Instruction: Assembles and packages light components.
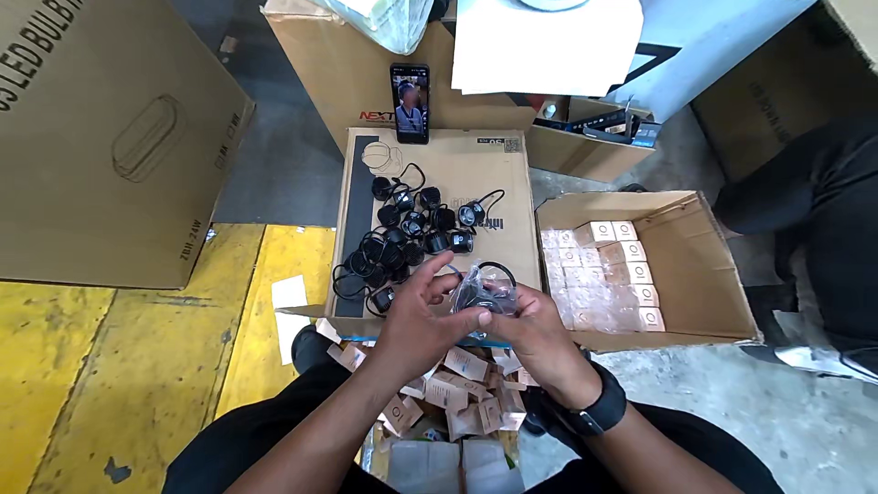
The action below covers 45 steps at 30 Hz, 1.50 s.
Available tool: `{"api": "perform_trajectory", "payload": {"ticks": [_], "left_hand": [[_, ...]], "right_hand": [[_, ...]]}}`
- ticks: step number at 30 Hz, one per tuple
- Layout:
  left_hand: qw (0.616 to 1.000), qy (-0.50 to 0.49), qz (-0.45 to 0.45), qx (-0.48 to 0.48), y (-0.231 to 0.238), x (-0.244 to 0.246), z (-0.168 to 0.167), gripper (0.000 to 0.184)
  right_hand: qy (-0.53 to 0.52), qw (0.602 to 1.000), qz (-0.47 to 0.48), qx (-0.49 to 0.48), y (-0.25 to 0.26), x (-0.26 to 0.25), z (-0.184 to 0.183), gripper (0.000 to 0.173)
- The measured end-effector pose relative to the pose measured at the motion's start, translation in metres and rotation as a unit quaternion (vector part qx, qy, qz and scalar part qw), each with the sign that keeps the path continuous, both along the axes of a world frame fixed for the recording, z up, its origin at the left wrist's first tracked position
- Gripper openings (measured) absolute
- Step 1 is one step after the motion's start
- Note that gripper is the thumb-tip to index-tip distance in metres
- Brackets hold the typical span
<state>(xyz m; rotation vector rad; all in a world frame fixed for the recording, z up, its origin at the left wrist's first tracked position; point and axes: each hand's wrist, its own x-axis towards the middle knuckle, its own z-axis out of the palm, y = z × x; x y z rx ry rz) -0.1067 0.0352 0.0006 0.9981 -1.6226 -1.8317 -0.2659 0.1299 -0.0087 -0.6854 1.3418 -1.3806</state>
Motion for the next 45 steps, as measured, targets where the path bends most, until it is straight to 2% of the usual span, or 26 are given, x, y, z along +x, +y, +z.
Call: {"api": "perform_trajectory", "payload": {"ticks": [6,9,11,13,15,21,23,27,29,30,33,34,36,38,40,42,43,45], "left_hand": [[0.998,0.011,-0.031,-0.049,-0.002,0.003,-0.003,0.061],[0.998,0.010,-0.032,-0.050,-0.002,0.004,-0.004,0.052],[0.998,0.006,-0.036,-0.046,-0.004,0.005,-0.004,0.049],[0.998,0.003,-0.042,-0.041,-0.005,0.005,-0.004,0.044],[0.997,-0.006,-0.069,-0.040,-0.006,0.007,-0.004,0.044],[0.967,-0.078,-0.213,-0.111,-0.016,0.016,0.002,0.047],[0.960,-0.088,-0.232,-0.132,-0.016,0.018,0.005,0.046],[0.978,-0.072,-0.178,-0.086,-0.011,0.018,0.015,0.042],[0.985,-0.050,-0.153,-0.058,-0.010,0.019,0.017,0.042],[0.987,-0.041,-0.143,-0.054,-0.011,0.019,0.017,0.039],[0.986,-0.038,-0.123,-0.101,-0.010,0.015,0.012,0.026],[0.983,-0.046,-0.117,-0.131,-0.007,0.014,0.010,0.024],[0.978,-0.051,-0.107,-0.174,-0.001,0.012,0.007,0.021],[0.975,-0.031,-0.108,-0.190,0.000,0.011,0.004,0.022],[0.984,0.020,-0.080,-0.159,-0.002,0.010,-0.002,0.026],[0.993,0.036,-0.039,-0.110,-0.007,0.009,-0.011,0.041],[0.996,0.009,-0.013,-0.087,-0.006,0.007,-0.017,0.046],[0.987,-0.119,-0.028,-0.101,0.003,0.009,-0.044,0.041]], "right_hand": [[0.017,1.000,-0.005,0.002,0.000,0.000,-0.001,0.033],[0.035,0.999,0.017,0.003,0.000,0.000,-0.001,0.035],[0.051,0.998,0.038,0.004,-0.001,-0.001,0.004,0.050],[0.065,0.995,0.075,0.003,0.000,-0.008,0.008,0.084],[0.068,0.991,0.113,0.008,0.000,-0.018,0.011,0.101],[0.150,0.964,0.205,0.082,0.004,-0.027,0.017,0.086],[0.171,0.955,0.228,0.083,0.005,-0.025,0.017,0.085],[0.179,0.959,0.216,0.043,0.009,-0.021,0.023,0.061],[0.185,0.963,0.193,0.041,0.011,-0.017,0.028,0.056],[0.189,0.965,0.177,0.043,0.012,-0.014,0.030,0.060],[0.211,0.963,0.158,0.055,0.014,-0.011,0.030,0.095],[0.227,0.960,0.154,0.058,0.015,-0.011,0.029,0.093],[0.260,0.954,0.141,0.053,0.016,-0.012,0.029,0.068],[0.237,0.962,0.126,0.054,0.017,-0.012,0.030,0.050],[0.171,0.978,0.104,0.064,0.016,-0.011,0.036,0.046],[0.123,0.987,0.086,0.051,0.018,-0.013,0.042,0.045],[0.112,0.990,0.078,0.041,0.021,-0.015,0.045,0.045],[0.086,0.994,0.062,0.010,0.026,-0.026,0.050,0.047]]}}
